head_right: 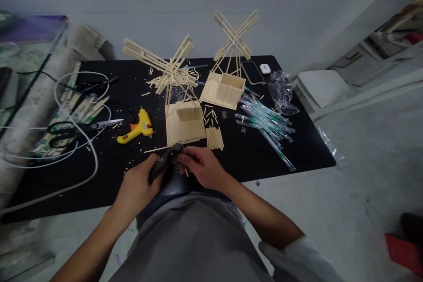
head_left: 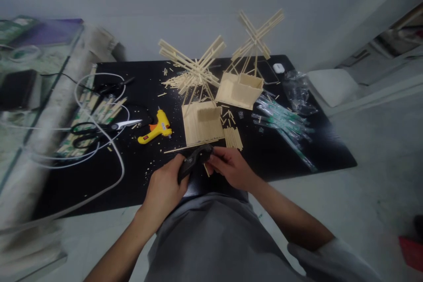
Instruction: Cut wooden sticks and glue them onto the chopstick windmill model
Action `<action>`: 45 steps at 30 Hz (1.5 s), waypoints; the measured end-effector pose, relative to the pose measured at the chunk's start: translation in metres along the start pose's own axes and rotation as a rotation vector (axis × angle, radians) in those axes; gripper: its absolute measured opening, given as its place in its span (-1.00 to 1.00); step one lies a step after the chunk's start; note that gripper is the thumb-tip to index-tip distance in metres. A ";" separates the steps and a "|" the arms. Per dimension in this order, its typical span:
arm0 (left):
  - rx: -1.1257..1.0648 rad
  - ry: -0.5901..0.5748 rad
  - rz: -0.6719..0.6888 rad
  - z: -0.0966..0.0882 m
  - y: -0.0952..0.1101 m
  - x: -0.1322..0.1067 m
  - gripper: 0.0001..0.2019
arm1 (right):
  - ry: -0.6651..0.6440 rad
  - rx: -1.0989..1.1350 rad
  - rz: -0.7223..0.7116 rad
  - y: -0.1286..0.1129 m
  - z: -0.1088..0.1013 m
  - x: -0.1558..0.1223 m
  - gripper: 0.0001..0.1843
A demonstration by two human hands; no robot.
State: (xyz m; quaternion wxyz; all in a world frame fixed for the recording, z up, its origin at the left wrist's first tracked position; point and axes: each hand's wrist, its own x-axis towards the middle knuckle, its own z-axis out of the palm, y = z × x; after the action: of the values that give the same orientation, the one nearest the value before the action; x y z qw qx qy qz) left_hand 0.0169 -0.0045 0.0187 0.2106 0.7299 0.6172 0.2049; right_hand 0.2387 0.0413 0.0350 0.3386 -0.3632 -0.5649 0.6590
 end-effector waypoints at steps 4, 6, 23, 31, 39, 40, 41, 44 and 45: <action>-0.076 -0.040 0.008 -0.006 0.002 -0.001 -0.91 | -0.086 0.007 -0.002 -0.003 -0.004 0.002 -0.47; -0.112 -0.048 0.009 -0.008 0.002 -0.001 -0.90 | -0.122 0.000 -0.001 -0.005 -0.006 0.004 -0.46; -0.027 -0.071 -0.007 -0.002 -0.005 -0.002 -0.91 | -0.063 0.013 0.016 0.011 0.000 0.008 -0.41; -0.124 -0.149 0.042 -0.012 -0.003 -0.003 -0.90 | -0.296 0.165 0.067 0.008 -0.010 0.008 -0.46; -0.053 -0.116 0.013 -0.006 -0.002 -0.005 -0.91 | -0.223 0.177 0.090 0.012 -0.008 0.007 -0.47; -0.055 -0.118 0.013 -0.005 -0.002 -0.005 -0.91 | -0.215 0.177 0.091 0.013 -0.007 0.007 -0.47; -0.058 -0.119 0.012 -0.005 -0.002 -0.005 -0.91 | -0.210 0.178 0.092 0.013 -0.007 0.007 -0.47; -0.070 -0.123 0.016 -0.006 -0.002 -0.005 -0.92 | -0.216 0.193 0.093 0.013 -0.008 0.007 -0.46; -0.080 -0.132 0.023 -0.007 -0.002 -0.005 -0.93 | -0.227 0.198 0.095 0.012 -0.009 0.006 -0.46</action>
State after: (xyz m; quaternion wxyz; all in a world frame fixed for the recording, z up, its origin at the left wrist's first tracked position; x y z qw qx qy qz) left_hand 0.0108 -0.0087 0.0234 0.2775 0.7398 0.5849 0.1832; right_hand 0.2425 0.0496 0.0215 0.2751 -0.2773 -0.5141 0.7636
